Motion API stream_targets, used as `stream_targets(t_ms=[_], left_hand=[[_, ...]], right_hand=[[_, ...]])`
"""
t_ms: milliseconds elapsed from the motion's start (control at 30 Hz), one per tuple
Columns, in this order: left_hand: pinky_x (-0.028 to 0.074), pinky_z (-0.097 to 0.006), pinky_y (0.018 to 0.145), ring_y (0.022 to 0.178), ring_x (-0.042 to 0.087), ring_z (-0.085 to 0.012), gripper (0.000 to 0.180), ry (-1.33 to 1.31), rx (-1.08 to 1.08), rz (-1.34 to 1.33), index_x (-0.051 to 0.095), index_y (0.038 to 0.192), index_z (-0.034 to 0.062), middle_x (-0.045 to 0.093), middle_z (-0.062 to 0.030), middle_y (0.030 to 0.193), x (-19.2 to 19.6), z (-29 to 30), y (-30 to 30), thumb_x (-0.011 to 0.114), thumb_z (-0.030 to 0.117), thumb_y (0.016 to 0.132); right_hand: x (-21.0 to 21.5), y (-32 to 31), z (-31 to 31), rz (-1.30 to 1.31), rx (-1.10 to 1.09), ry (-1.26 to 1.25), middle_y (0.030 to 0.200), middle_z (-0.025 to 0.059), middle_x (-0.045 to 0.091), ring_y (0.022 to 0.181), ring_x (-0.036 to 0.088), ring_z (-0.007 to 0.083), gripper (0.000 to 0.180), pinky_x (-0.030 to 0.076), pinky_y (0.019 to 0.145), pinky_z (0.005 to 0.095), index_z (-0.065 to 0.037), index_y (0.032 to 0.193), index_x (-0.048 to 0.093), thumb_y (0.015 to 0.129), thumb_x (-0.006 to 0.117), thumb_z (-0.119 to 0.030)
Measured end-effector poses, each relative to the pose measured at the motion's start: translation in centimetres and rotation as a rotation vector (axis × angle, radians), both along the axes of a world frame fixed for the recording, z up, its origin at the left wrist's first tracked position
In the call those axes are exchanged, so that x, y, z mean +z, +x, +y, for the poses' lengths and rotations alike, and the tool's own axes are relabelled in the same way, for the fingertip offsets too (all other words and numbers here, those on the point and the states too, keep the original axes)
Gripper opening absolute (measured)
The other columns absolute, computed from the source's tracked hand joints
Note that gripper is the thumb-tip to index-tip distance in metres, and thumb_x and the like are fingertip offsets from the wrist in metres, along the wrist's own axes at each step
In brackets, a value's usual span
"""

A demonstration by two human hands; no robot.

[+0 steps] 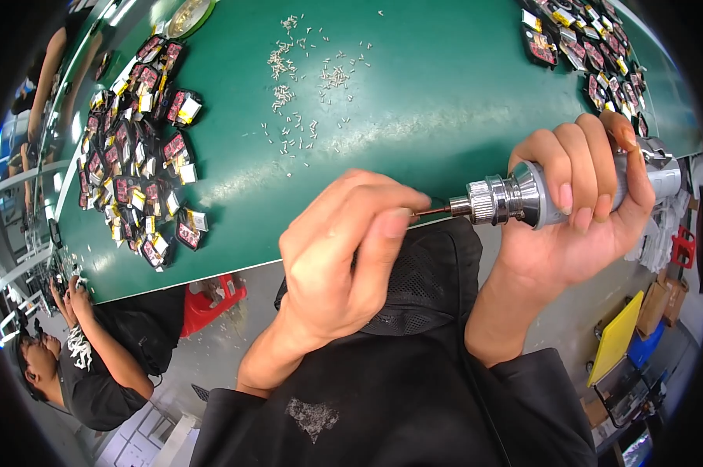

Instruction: Assembling small electronic components using an electric screwdriver at a production line.

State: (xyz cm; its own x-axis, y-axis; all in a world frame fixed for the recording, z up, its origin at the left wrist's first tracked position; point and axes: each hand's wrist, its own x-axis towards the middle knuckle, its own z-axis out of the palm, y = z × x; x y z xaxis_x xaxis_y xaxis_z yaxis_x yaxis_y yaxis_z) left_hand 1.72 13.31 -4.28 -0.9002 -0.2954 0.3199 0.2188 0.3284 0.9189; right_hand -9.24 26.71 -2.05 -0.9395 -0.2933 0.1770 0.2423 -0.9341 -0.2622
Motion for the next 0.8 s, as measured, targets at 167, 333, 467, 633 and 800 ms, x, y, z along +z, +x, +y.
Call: stream_targets(t_ms=[167,333,467,633,800], left_hand=[[0.045,-0.026,0.059,0.067,0.058,-0.0170,0.030,-0.251,0.155,-0.033,0.062,0.103,-0.0098,0.064,-0.0161,0.084,2.1,-3.5,0.5,0.044,0.014,0.097],[0.041,-0.022,0.061,0.065,0.051,-0.0090,0.025,-0.587,0.426,-0.069,0.064,0.105,-0.0059,0.065,-0.0074,0.083,5.2,-11.3,0.7,0.047,0.009,0.096],[0.048,-0.025,0.072,0.079,0.064,-0.0111,0.020,-0.637,0.659,-0.192,0.064,0.104,-0.0029,0.068,-0.0085,0.082,6.9,-22.1,-2.1,0.054,0.011,0.093],[0.048,-0.045,0.087,0.101,0.060,-0.0396,0.041,-1.013,0.872,-0.763,0.059,0.111,0.0039,0.065,-0.0224,0.104,7.6,-39.6,-3.6,0.063,0.031,0.080],[0.046,-0.044,0.093,0.108,0.059,-0.0396,0.059,-0.856,0.894,-0.983,0.059,0.109,-0.0029,0.062,-0.0266,0.110,4.2,-46.5,-6.7,0.069,0.041,0.072]], right_hand=[[-0.1,-0.5,-0.3,-0.017,-0.015,-0.022,0.053,-0.0032,0.036,0.042,0.036,0.0080,0.010,0.036,0.049,0.0255,-0.002,0.093,0.048,0.087,0.050,-0.011],[-1.1,-0.7,0.4,-0.133,-0.068,-0.039,0.053,-0.0026,0.034,0.042,0.032,0.0074,0.010,0.035,0.048,0.0266,-0.004,0.095,0.048,0.092,0.045,-0.013],[-2.0,-0.6,0.9,-0.189,-0.123,0.043,0.053,-0.0020,0.033,0.042,0.033,0.0072,0.006,0.034,0.047,0.0254,-0.004,0.091,0.044,0.091,0.046,-0.010],[-2.3,-0.5,0.9,-0.172,-0.082,0.027,0.052,-0.0017,0.033,0.041,0.032,0.0077,0.006,0.033,0.045,0.0254,-0.005,0.091,0.042,0.091,0.046,-0.010],[-2.6,-0.9,0.1,-0.116,-0.075,0.120,0.051,-0.0010,0.033,0.038,0.030,0.0090,0.007,0.034,0.043,0.0249,-0.006,0.090,0.041,0.091,0.044,-0.012]])
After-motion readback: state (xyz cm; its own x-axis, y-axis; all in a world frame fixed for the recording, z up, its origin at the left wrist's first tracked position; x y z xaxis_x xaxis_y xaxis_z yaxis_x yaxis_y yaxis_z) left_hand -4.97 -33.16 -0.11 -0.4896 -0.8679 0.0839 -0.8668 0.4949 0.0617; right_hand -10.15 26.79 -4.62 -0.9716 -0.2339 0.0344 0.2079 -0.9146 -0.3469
